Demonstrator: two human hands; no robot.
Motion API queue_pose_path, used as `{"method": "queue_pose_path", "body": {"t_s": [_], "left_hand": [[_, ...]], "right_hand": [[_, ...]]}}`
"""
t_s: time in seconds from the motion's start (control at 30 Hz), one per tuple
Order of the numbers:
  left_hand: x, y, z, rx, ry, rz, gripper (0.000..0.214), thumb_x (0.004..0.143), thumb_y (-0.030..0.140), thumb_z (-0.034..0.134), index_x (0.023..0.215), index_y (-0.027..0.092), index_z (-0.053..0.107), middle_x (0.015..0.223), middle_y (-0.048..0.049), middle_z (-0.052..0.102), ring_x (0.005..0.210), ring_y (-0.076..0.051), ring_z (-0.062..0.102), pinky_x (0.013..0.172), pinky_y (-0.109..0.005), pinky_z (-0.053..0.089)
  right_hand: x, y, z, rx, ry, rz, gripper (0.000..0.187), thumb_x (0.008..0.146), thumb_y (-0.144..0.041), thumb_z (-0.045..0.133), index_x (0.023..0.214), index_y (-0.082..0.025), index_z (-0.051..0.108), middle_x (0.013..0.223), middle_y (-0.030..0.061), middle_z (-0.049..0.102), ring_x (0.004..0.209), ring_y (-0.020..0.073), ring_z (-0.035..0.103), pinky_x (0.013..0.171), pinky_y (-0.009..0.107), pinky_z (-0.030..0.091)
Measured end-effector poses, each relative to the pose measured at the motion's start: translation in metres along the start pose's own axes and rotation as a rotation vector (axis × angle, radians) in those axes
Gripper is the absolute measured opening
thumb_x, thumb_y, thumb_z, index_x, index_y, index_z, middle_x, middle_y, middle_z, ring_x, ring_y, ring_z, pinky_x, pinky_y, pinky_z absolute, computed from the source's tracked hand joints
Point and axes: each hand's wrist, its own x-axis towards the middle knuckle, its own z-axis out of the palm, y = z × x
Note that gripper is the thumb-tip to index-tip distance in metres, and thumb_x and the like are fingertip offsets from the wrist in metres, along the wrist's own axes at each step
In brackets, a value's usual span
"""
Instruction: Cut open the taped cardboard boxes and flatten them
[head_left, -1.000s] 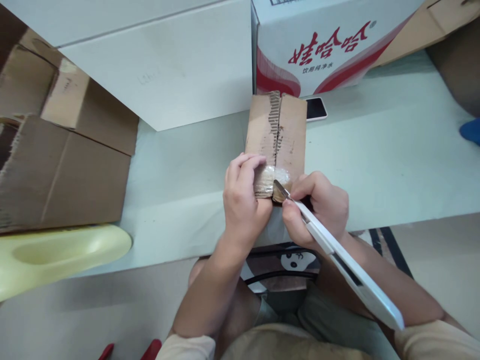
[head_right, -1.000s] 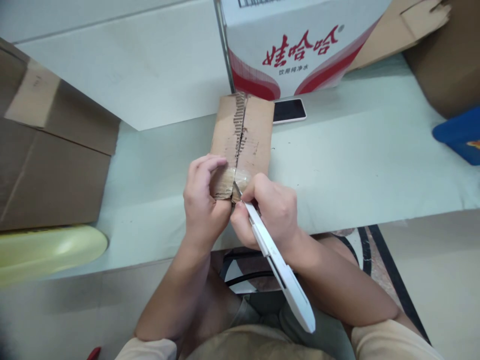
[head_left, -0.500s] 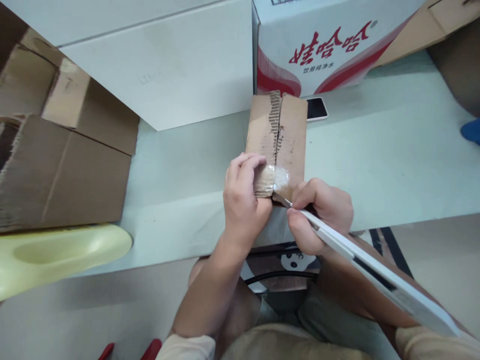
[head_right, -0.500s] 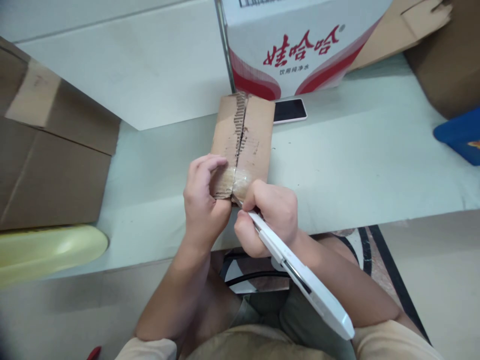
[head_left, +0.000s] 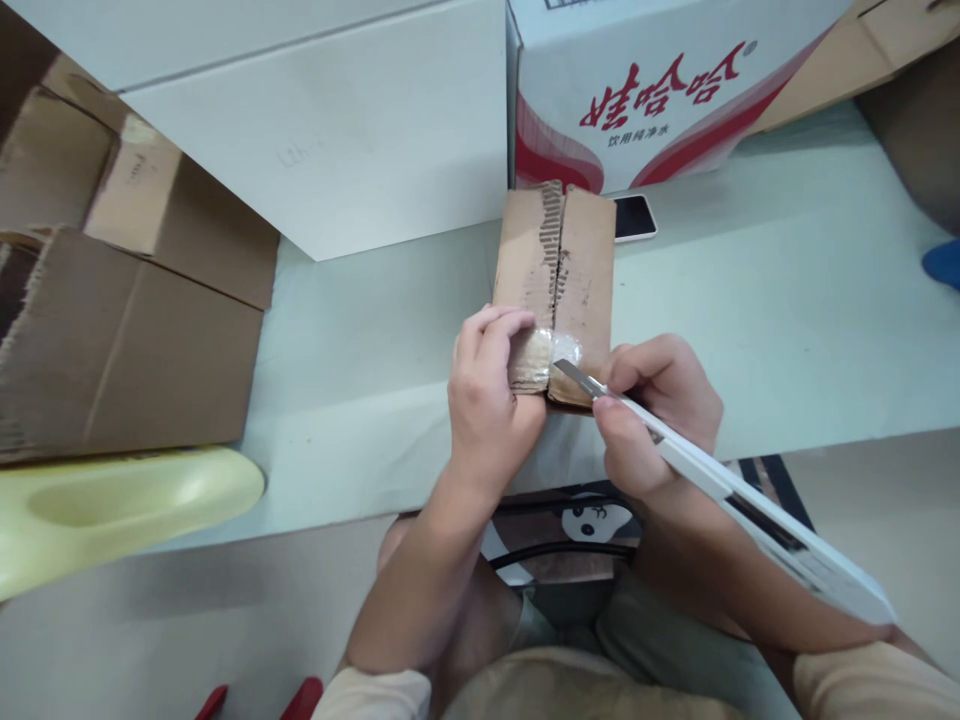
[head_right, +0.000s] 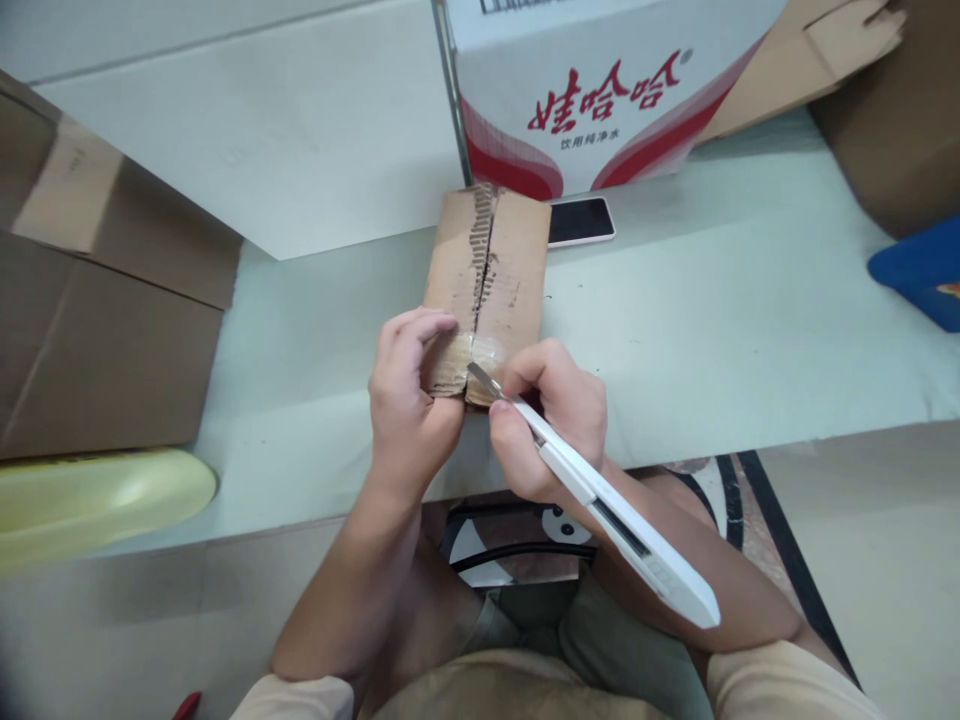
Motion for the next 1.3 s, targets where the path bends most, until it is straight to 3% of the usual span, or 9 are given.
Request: {"method": "queue_pose_path", "body": {"t_s": [0.47,0.73,1.3], "left_hand": [[0.000,0.000,0.000,0.001,0.008,-0.002,0.055,0.067,-0.002,0.053,0.115,0.024,0.062,0.126,-0.0083,0.067,0.124,-0.024,0.065,0.110,-0.040,0.054],[0.000,-0.001,0.001,-0.006,0.010,0.002,0.056,0.065,-0.001,0.053,0.114,0.024,0.062,0.125,-0.0082,0.067,0.123,-0.025,0.065,0.110,-0.041,0.054],[0.001,0.000,-0.002,0.023,-0.022,-0.025,0.055,0.065,0.001,0.054,0.114,0.026,0.062,0.127,-0.0079,0.068,0.124,-0.027,0.065,0.111,-0.044,0.054]], "right_hand": [[-0.001,0.003,-0.001,-0.012,-0.019,0.012,0.016,0.082,-0.014,0.060,0.081,-0.025,0.049,0.061,-0.0057,0.038,0.052,0.0109,0.030,0.048,0.029,0.023],[0.008,-0.010,-0.001,-0.129,-0.050,-0.022,0.020,0.075,-0.009,0.058,0.077,-0.024,0.045,0.061,-0.0076,0.042,0.050,0.0078,0.031,0.046,0.025,0.023],[0.011,-0.013,0.000,-0.225,-0.074,-0.069,0.020,0.073,-0.009,0.056,0.075,-0.025,0.043,0.061,-0.0064,0.045,0.049,0.0096,0.032,0.045,0.027,0.025]]}}
